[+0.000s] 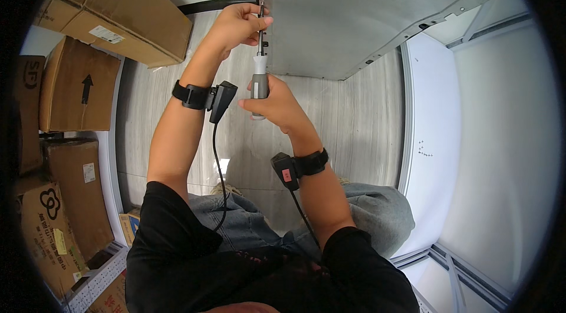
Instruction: The person uses a screwdriver to tighten screws on a white metal panel mounted on a wall. They repeatedly insert and turn the screwdriver at several screw locations along the panel's edge.
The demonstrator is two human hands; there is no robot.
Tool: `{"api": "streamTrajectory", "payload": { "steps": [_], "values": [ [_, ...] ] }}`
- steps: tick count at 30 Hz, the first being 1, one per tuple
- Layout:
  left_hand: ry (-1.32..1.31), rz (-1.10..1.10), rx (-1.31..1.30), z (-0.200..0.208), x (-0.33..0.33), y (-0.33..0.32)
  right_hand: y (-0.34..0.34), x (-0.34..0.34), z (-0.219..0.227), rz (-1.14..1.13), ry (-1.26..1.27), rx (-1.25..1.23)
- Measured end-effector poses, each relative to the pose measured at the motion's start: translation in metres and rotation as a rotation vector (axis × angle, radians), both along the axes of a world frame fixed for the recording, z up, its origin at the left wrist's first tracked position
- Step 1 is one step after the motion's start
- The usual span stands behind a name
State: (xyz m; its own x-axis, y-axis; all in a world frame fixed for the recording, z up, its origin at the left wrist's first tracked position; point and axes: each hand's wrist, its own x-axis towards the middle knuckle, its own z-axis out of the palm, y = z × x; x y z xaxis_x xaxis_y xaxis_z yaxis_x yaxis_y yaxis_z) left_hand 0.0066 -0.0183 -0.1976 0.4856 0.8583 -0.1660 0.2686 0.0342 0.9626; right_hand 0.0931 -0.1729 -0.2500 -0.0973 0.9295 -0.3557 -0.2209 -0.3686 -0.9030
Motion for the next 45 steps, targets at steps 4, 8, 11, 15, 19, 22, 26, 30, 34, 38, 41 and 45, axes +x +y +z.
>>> {"api": "streamTrajectory", "payload": {
  "steps": [4,8,11,15,19,22,26,30,34,38,41,45],
  "values": [
    [-0.050,0.006,-0.023,-0.003,0.001,0.002,0.000,-0.001,-0.002,-0.048,0.072,0.087],
    [-0.090,0.003,-0.057,-0.004,0.000,0.004,-0.002,0.014,0.006,0.052,0.303,0.119],
    [-0.100,0.005,-0.087,-0.002,0.001,0.003,0.000,0.014,-0.003,0.002,0.095,0.188],
    [-0.024,0.003,0.004,0.004,0.003,0.001,0.002,0.003,-0.006,-0.034,-0.070,0.125],
    [-0.036,0.039,0.012,0.000,0.004,0.001,0.002,-0.003,-0.004,-0.058,-0.135,0.095],
    [-0.060,0.040,-0.026,0.000,0.005,0.002,-0.003,0.001,0.004,-0.069,0.120,0.081],
    [-0.088,-0.006,-0.092,-0.002,0.000,0.006,-0.002,0.013,-0.002,-0.014,0.213,0.131],
    [-0.097,-0.019,-0.140,0.001,0.001,0.006,0.001,0.004,-0.010,-0.060,-0.028,0.188],
    [-0.043,0.008,-0.082,0.007,0.003,0.003,0.003,-0.003,-0.005,-0.088,-0.089,0.114],
    [-0.041,0.090,-0.059,0.003,0.007,0.003,0.003,-0.004,-0.006,-0.091,-0.137,0.062],
    [-0.084,0.141,-0.114,0.000,0.009,0.007,0.002,-0.004,-0.003,-0.108,-0.050,0.008],
    [-0.124,0.144,-0.151,-0.002,0.008,0.006,-0.002,0.003,-0.003,-0.110,0.121,0.057]
  ]
}}
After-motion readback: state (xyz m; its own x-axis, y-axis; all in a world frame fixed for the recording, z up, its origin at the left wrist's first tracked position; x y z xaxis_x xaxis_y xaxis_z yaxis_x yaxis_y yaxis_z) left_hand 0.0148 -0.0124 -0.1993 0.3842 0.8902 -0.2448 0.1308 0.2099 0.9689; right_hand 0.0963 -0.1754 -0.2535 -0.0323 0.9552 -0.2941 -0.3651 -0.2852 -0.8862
